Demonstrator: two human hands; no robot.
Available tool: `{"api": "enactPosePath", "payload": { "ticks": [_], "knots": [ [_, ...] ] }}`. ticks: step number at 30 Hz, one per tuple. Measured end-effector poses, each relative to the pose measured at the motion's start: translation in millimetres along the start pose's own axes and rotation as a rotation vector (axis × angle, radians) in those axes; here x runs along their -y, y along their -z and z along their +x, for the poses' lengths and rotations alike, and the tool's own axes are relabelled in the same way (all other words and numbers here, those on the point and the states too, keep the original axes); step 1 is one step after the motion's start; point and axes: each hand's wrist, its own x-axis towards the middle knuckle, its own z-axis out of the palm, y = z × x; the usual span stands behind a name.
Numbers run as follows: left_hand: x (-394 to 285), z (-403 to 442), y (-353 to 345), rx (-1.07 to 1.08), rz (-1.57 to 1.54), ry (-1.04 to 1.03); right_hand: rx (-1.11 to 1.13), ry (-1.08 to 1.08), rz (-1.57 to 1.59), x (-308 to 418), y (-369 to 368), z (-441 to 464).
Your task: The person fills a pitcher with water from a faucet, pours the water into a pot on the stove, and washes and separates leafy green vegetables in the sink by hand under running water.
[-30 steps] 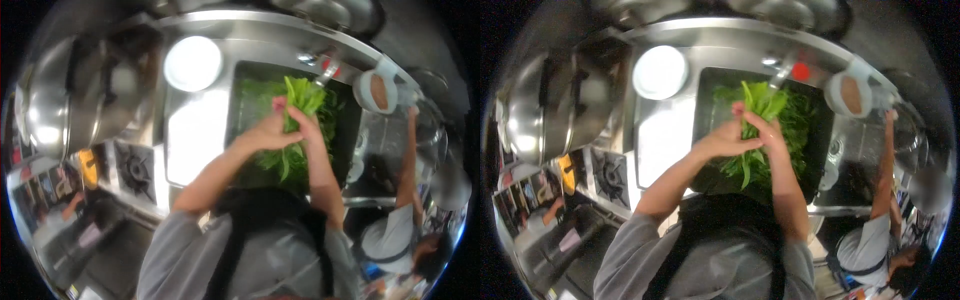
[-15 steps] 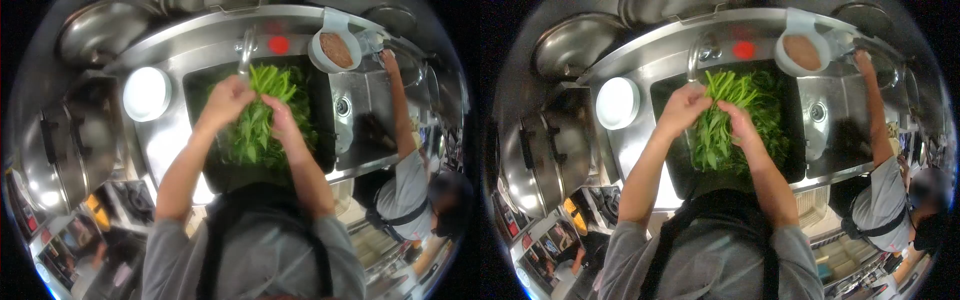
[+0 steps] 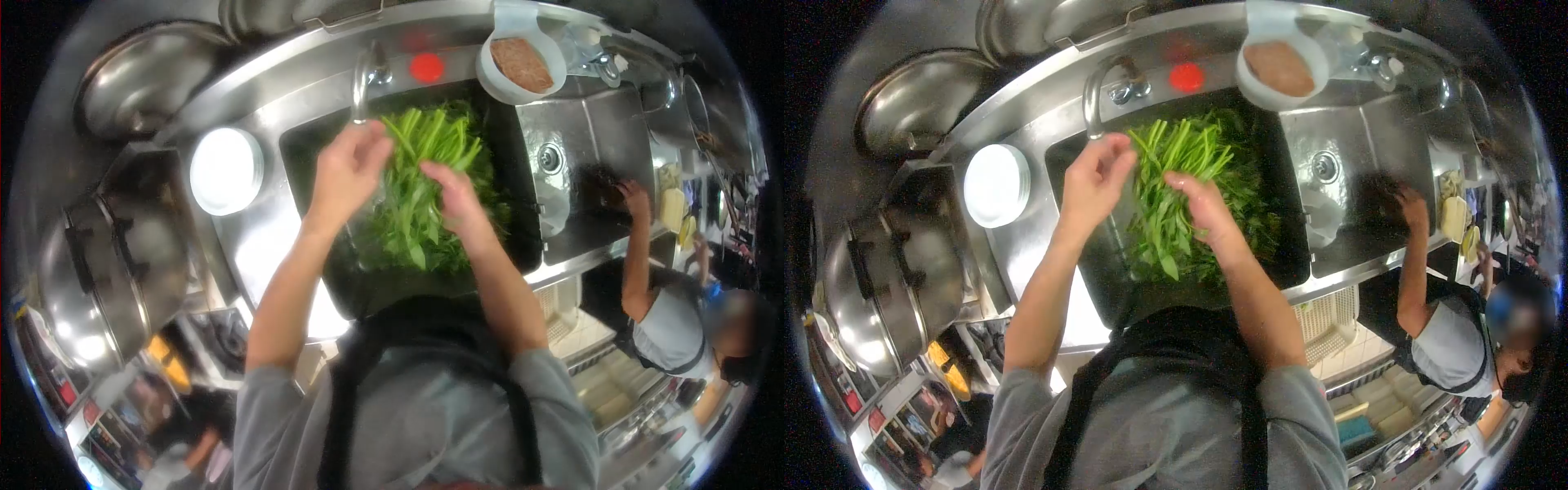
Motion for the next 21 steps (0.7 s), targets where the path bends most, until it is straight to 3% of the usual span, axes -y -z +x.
{"api": "enactPosePath", "payload": {
  "ticks": [2,8,11,13,16,17,20,21],
  "knots": [
    [-1,-2,-3,0.046,-0.034,-0.053,0.042,0.014,0.01,0,-1,-3],
    [11,2,-7,0.05,-0.028,0.043,0.107,0.192,-0.151,-2,-13,-13],
    [-3,10,-7,0.076,0.122,-0.037,0.155,0.231,-0.327,4,-22,-20],
    [3,22,-9,0.091,0.636,-0.135,0.174,0.244,-0.354,-1,-17,-12],
    [26,44,5,0.086,0.869,-0.075,0.187,0.22,-0.348,9,-19,-21],
    [21,48,20,0.078,0.698,0.028,0.176,0.183,-0.312,14,-19,-27],
    [25,56,29,0.2,0.738,0.026,0.162,0.133,-0.297,14,-9,-30],
    [28,50,21,0.228,0.573,0.012,0.163,0.133,-0.296,14,-9,-30]
  ]
}}
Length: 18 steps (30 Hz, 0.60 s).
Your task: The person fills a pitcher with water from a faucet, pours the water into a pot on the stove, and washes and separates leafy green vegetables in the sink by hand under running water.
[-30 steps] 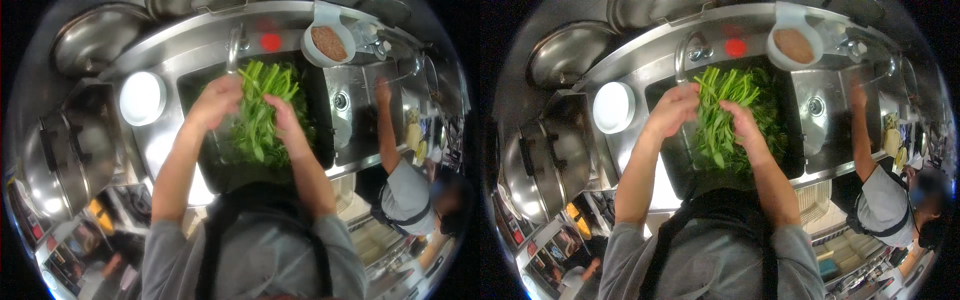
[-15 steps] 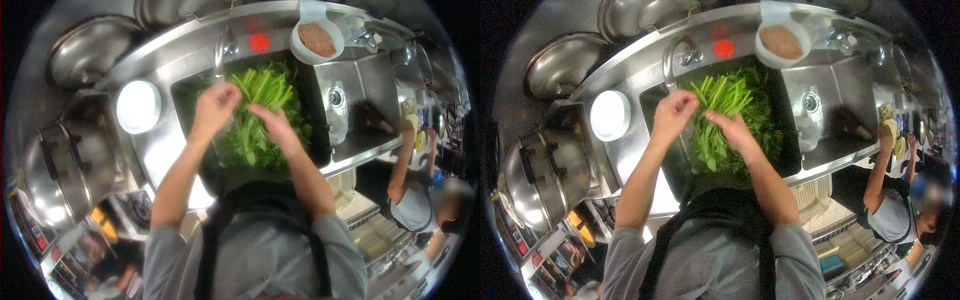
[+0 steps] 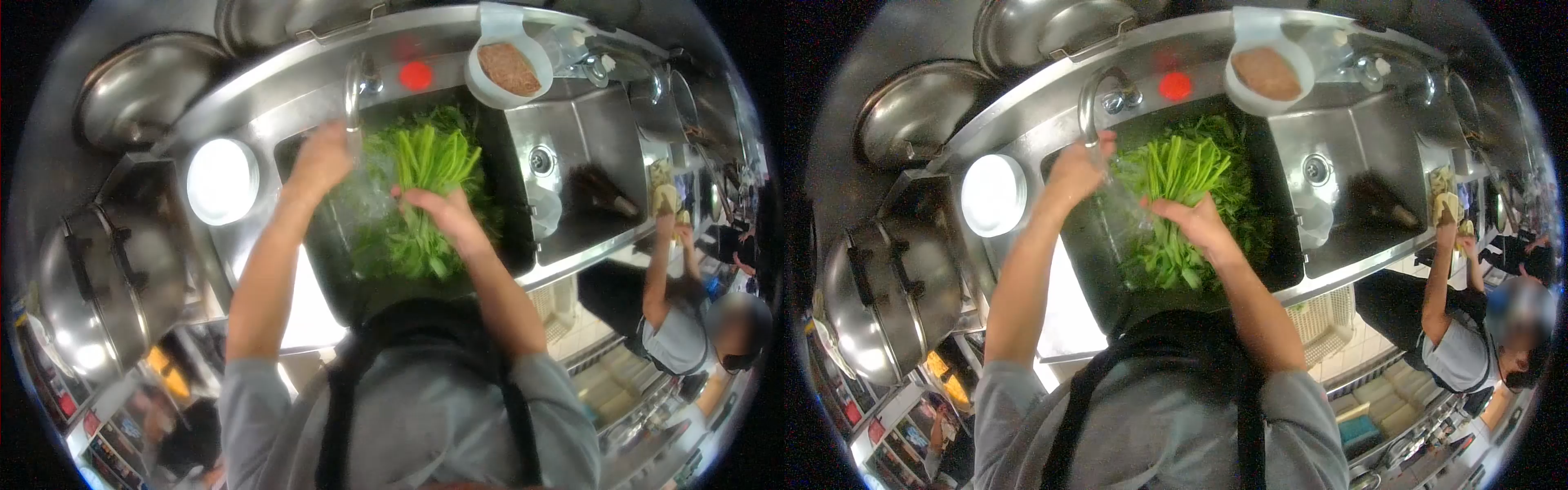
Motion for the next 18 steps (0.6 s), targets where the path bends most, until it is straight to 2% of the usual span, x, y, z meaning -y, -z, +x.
{"api": "enactPosePath", "payload": {
  "ticks": [1,3,4,6,7,9,12,14,15,16,18],
  "knots": [
    [-18,-8,2,0.0,0.003,0.001,-0.007,0.011,0.107,-1,-2,1],
    [-47,-21,7,0.336,-0.565,0.126,-0.007,0.019,0.215,-6,-7,4],
    [-42,-21,2,0.335,-0.565,0.129,-0.036,0.066,0.201,-10,-8,7],
    [-35,-20,-10,0.254,-0.876,0.213,-0.073,0.118,0.186,-8,-10,9],
    [-36,-20,-11,0.259,-0.877,0.209,-0.127,0.107,0.194,-1,-12,6],
    [-40,-24,-9,0.129,-1.491,0.317,-0.178,0.096,0.199,5,-11,6],
    [-36,-21,-11,0.14,-1.528,0.255,-0.059,0.219,0.202,2,-5,12],
    [-40,-19,-9,0.188,-1.508,0.219,-0.136,0.206,0.208,-2,-6,10],
    [-44,-21,-1,0.202,-1.443,0.287,-0.211,0.19,0.215,-3,-7,9],
    [-46,-22,3,0.216,-1.376,0.355,-0.212,0.191,0.215,-2,-6,8],
    [-47,-23,2,0.194,-1.409,0.328,-0.162,0.194,0.24,-1,-2,7]
  ]
}}
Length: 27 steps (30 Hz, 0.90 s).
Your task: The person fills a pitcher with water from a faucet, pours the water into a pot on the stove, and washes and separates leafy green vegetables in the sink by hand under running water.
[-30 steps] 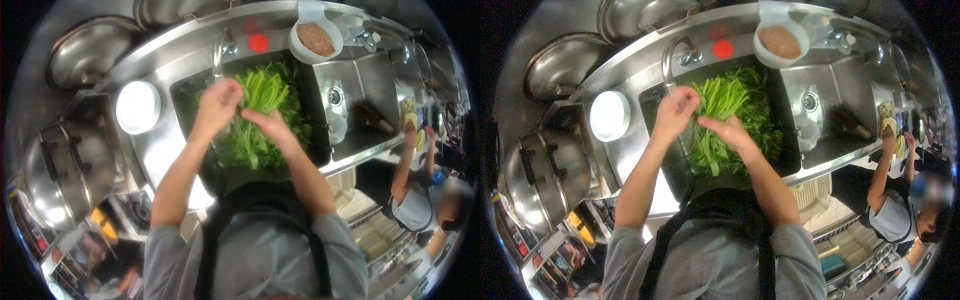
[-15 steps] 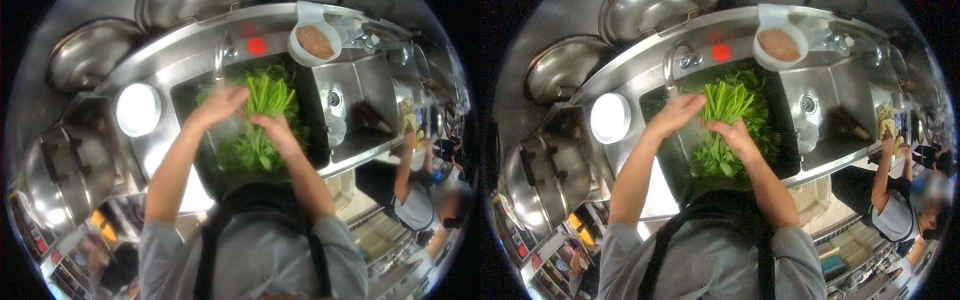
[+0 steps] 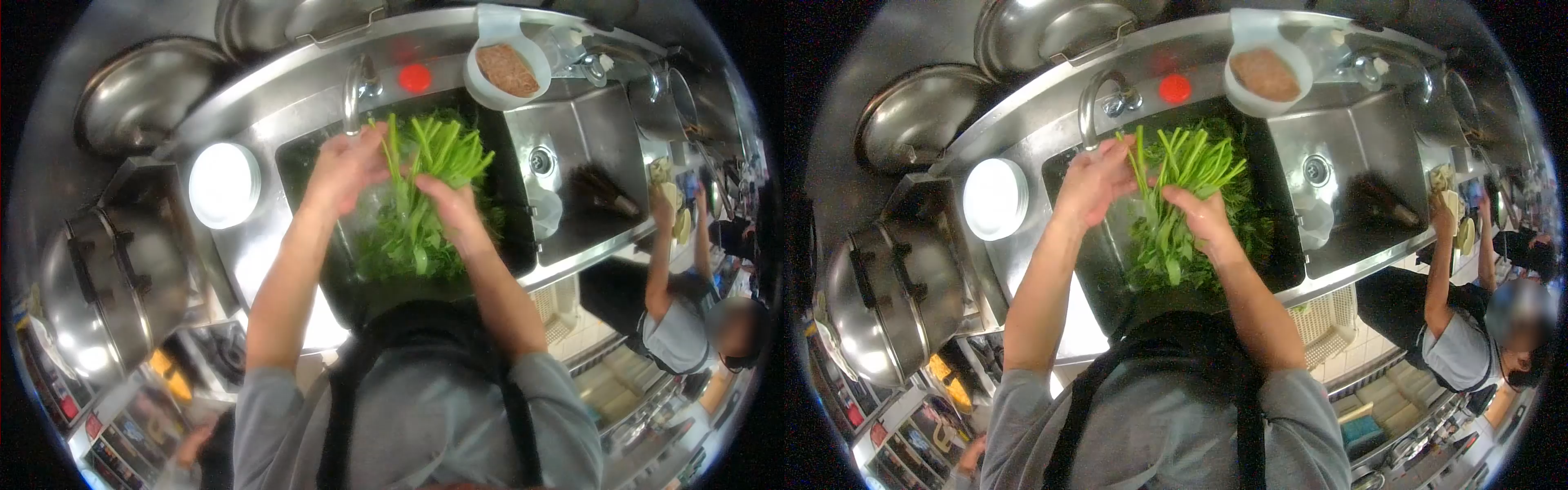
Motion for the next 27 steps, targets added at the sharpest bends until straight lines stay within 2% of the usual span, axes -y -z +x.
{"api": "enactPosePath", "payload": {
  "ticks": [2,5,7,11,13,15,17,19,20,22,25,27],
  "knots": [
    [2,2,-1,0.01,-0.03,-0.032,-0.018,-0.01,0.015,0,3,0],
    [4,5,-3,0.004,-0.049,0.023,-0.011,0.021,-0.016,-2,6,-1],
    [7,4,-7,-0.04,0.244,-0.008,0.012,0.061,-0.062,-2,6,-2],
    [14,13,2,0.039,0.233,-0.041,0.042,0.059,-0.079,-1,4,-2],
    [22,19,-1,-0.041,0.286,-0.181,0.038,0.053,-0.045,0,2,-4],
    [21,15,-9,-0.084,0.238,-0.114,0.01,0.057,-0.17,5,-2,-6],
    [24,16,-9,-0.128,0.189,-0.045,-0.009,0.069,-0.169,-3,1,-4],
    [31,21,-3,0.012,0.315,-0.09,-0.027,0.081,-0.167,-6,2,-2],
    [35,22,0,0.01,0.316,-0.09,-0.028,0.059,-0.193,-6,4,-1],
    [25,16,-14,-0.195,-0.013,-0.136,-0.029,0.038,-0.216,-4,4,0],
    [41,19,-22,-0.162,-0.117,-0.175,-0.036,-0.006,-0.179,-3,2,3],
    [57,25,-16,-0.148,-0.037,-0.16,-0.002,0.148,-0.346,-10,2,5]
  ]
}}
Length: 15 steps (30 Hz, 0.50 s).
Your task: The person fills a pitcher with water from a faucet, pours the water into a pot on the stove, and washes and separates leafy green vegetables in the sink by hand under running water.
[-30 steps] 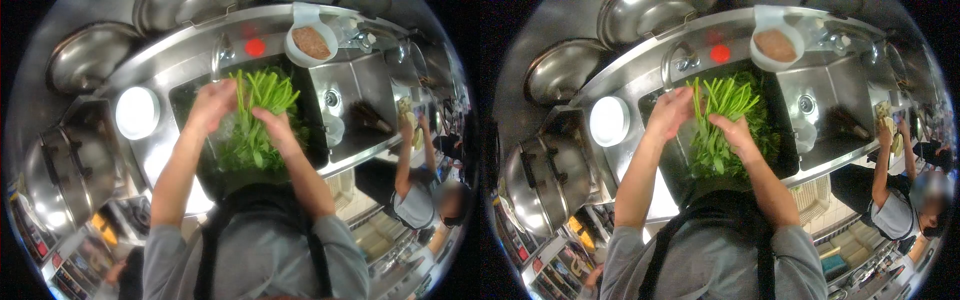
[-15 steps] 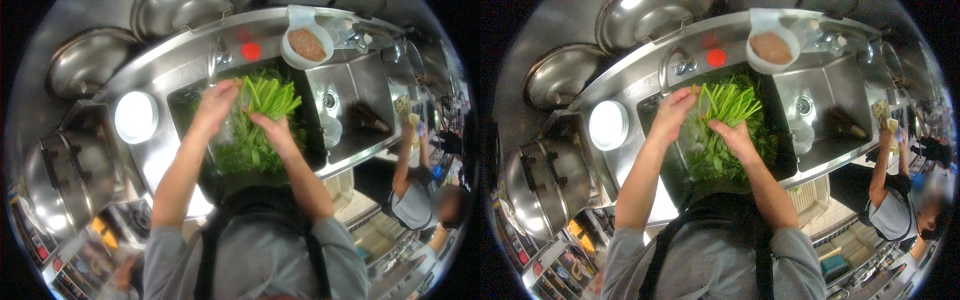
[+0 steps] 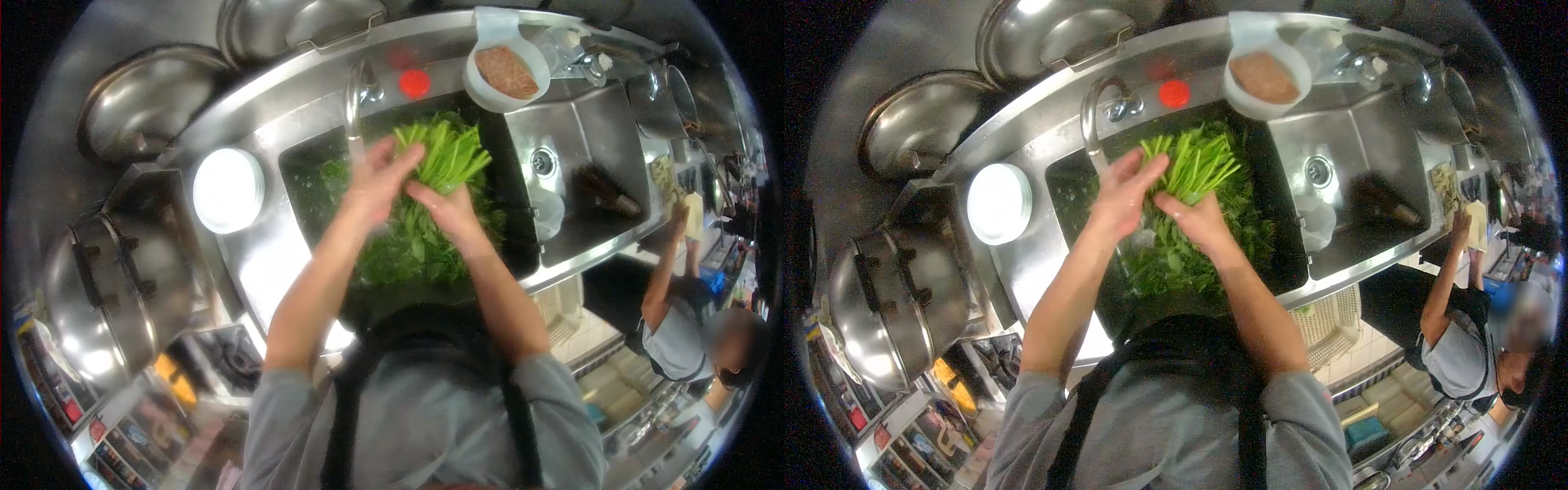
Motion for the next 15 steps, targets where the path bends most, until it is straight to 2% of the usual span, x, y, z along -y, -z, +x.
{"api": "enactPosePath", "payload": {
  "ticks": [2,3,4,6,7,10,14,15],
  "knots": [
    [17,11,12,-0.041,0.058,-0.039,-0.024,-0.013,0.098,5,-2,-1],
    [4,2,0,-0.038,-0.177,-0.086,-0.049,-0.025,0.197,8,-3,-2],
    [-5,-4,-3,-0.038,-0.176,-0.086,-0.05,-0.025,0.198,9,-1,-1],
    [-16,-10,-3,0.125,-0.452,-0.031,-0.081,-0.148,0.48,9,3,1],
    [-18,-10,-1,0.268,-0.485,-0.051,-0.093,-0.157,0.456,10,4,1],
    [-20,-11,-4,0.217,-0.386,-0.009,-0.089,-0.141,0.392,2,3,3],
    [-16,-13,-1,0.19,-0.376,-0.027,-0.111,-0.124,0.344,-2,2,2],
    [-21,-16,-3,0.191,-0.459,-0.014,-0.109,-0.142,0.371,-1,3,3]
  ]
}}
